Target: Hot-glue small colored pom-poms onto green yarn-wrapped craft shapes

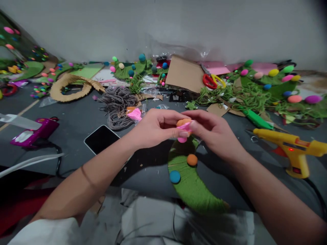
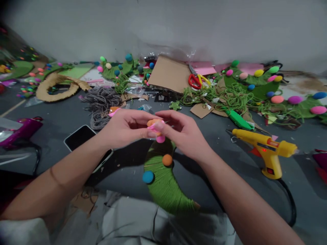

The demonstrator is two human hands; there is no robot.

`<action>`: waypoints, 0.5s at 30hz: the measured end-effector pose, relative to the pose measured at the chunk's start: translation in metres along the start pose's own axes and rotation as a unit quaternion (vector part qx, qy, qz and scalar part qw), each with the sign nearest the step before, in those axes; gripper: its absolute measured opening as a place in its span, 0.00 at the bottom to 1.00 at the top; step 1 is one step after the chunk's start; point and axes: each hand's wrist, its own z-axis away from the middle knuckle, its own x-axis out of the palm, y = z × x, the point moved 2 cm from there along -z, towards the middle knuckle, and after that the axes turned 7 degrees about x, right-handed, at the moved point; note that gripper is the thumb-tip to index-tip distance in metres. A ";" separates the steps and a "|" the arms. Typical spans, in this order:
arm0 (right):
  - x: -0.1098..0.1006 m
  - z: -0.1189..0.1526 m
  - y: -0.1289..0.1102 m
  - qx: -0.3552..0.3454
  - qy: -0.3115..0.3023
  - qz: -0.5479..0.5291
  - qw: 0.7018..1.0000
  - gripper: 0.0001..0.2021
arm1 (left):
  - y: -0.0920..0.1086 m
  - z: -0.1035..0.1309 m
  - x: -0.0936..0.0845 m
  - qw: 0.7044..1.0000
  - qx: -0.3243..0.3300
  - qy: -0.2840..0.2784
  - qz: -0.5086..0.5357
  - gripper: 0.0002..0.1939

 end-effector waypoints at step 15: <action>0.001 0.000 -0.004 -0.019 0.052 0.017 0.998 0.14 | -0.005 -0.004 -0.010 0.997 -0.004 0.055 -0.055 0.24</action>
